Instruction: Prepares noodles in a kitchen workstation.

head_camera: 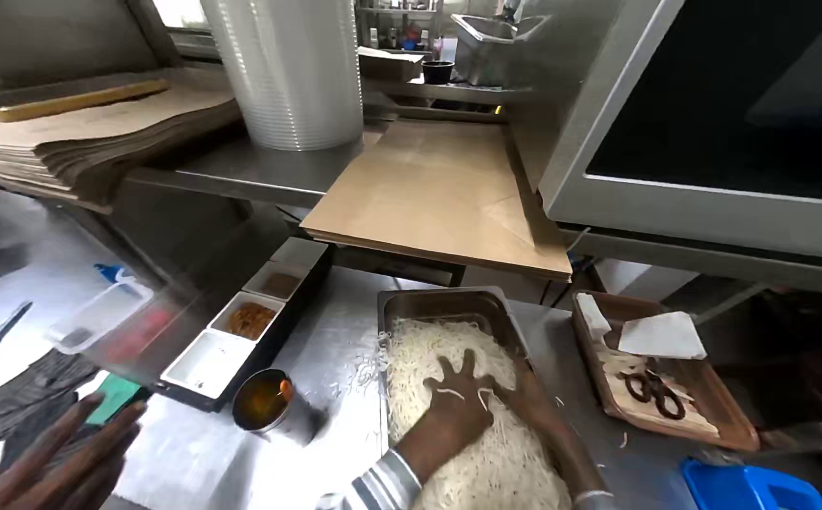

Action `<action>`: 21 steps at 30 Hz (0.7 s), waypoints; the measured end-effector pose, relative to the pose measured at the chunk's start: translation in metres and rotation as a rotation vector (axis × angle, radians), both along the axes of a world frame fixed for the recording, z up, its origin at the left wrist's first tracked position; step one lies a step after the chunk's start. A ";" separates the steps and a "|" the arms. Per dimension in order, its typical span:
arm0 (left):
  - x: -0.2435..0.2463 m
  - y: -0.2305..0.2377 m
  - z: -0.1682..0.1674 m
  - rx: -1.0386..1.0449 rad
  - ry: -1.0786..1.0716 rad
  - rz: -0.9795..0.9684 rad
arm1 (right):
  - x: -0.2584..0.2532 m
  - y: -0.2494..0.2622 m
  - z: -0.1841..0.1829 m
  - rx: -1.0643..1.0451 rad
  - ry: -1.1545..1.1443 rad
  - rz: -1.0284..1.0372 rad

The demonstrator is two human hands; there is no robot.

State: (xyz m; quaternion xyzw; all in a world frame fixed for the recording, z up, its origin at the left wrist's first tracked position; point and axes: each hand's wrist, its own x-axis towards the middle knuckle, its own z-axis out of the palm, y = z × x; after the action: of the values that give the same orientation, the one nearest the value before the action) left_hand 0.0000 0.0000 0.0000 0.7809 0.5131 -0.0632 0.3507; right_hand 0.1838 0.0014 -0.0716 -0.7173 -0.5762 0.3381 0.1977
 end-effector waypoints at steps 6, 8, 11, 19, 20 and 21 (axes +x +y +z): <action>-0.044 0.011 -0.030 0.148 -0.002 0.259 | -0.016 -0.011 0.028 -0.065 -0.096 0.137; -0.067 0.024 -0.033 0.152 -0.016 0.345 | -0.019 -0.027 0.061 0.077 -0.142 0.118; -0.082 0.036 -0.033 0.181 -0.030 0.417 | -0.015 -0.034 0.117 0.398 -0.177 0.011; -0.064 0.020 0.027 -0.025 -0.164 0.164 | -0.039 0.030 0.167 0.476 -0.237 0.090; -0.062 0.023 0.026 0.019 -0.187 0.167 | -0.039 0.038 0.163 0.552 -0.224 0.084; -0.059 0.024 0.024 0.036 -0.189 0.156 | -0.037 0.044 0.158 0.606 -0.213 0.134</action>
State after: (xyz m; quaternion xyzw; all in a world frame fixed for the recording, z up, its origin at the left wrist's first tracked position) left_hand -0.0594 0.0238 0.0242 0.7470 0.5381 0.0474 0.3874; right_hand 0.1468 0.0459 0.0860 -0.6178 -0.7138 0.0866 0.3182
